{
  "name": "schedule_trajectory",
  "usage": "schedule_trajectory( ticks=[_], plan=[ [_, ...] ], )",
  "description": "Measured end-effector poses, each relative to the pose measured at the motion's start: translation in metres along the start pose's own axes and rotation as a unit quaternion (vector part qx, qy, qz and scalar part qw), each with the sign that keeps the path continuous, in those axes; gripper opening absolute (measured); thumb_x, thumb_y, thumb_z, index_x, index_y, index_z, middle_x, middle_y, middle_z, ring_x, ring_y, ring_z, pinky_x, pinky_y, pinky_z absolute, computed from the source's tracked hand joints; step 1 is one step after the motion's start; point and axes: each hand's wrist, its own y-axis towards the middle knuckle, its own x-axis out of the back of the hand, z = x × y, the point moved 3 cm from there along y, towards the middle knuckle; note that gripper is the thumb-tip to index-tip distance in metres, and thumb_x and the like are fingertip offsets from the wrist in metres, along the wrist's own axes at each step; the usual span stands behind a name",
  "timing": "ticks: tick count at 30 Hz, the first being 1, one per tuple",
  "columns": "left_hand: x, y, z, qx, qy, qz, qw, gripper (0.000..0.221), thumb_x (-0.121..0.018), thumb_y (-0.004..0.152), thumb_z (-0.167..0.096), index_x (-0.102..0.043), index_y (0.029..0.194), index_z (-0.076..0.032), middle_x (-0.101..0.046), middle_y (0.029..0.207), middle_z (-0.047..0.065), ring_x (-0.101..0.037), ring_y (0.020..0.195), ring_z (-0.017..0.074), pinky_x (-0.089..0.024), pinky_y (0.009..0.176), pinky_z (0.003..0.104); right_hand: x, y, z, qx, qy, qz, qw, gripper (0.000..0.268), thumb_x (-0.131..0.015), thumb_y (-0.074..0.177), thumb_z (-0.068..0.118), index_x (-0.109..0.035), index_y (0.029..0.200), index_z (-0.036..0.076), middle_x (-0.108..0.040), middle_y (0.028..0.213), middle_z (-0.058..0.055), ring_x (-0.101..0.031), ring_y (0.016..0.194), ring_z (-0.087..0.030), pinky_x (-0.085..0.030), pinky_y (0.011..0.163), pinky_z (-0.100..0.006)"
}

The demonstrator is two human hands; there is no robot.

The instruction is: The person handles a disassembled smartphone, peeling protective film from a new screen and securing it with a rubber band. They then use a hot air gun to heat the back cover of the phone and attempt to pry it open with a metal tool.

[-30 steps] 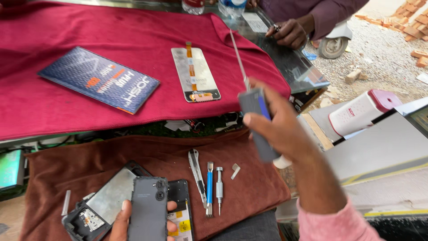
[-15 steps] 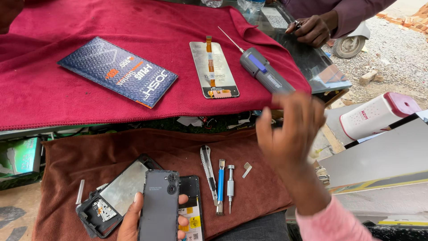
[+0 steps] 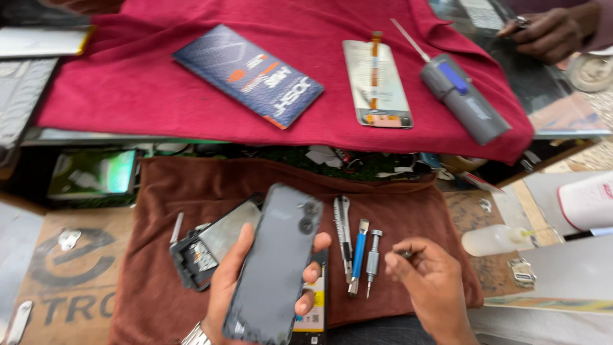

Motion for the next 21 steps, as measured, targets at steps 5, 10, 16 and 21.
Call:
schedule_trajectory(
  ticks=[5,10,16,21],
  plan=[
    [-0.017,0.006,0.004,-0.043,-0.043,0.021,0.998,0.065,-0.047,0.101,-0.064,-0.051,0.132,-0.007,-0.059,0.111,0.018,-0.059,0.101,0.0304,-0.057,0.092,0.046,-0.033,-0.053,-0.013,-0.02,0.125,0.197,0.972,0.052,-0.083,0.083,-0.013,-0.062,0.129,0.001,-0.073,0.102,-0.015,-0.072,0.081,-0.017,-0.059,0.066,-0.028],
    [-0.021,0.005,0.009,0.0,-0.067,0.031,0.997,0.075,-0.046,0.098,-0.066,-0.05,0.132,0.0,-0.061,0.104,0.016,-0.06,0.103,0.0321,-0.056,0.094,0.045,-0.074,-0.082,0.012,-0.01,0.193,0.255,0.948,0.03,-0.08,0.082,-0.016,-0.067,0.107,-0.008,-0.072,0.105,-0.02,-0.075,0.089,-0.022,-0.064,0.075,-0.035],
    [-0.013,0.001,0.014,0.051,-0.118,0.061,0.99,0.082,-0.043,0.098,-0.063,-0.049,0.148,0.003,-0.062,0.105,0.019,-0.064,0.103,0.0351,-0.057,0.078,0.043,-0.08,-0.062,0.061,0.007,0.137,0.064,0.988,0.027,-0.069,0.085,-0.006,-0.068,0.112,-0.012,-0.075,0.092,-0.026,-0.077,0.083,-0.026,-0.068,0.071,-0.038],
    [0.018,0.006,0.018,0.05,-0.074,-0.036,0.995,0.082,-0.044,0.1,-0.066,-0.044,0.143,0.004,-0.064,0.109,0.025,-0.067,0.085,0.0318,-0.058,0.067,0.042,-0.086,-0.059,0.064,-0.055,0.099,0.043,0.993,0.021,-0.07,0.085,-0.007,-0.069,0.105,-0.015,-0.074,0.088,-0.027,-0.077,0.074,-0.026,-0.067,0.067,-0.039]
  ],
)
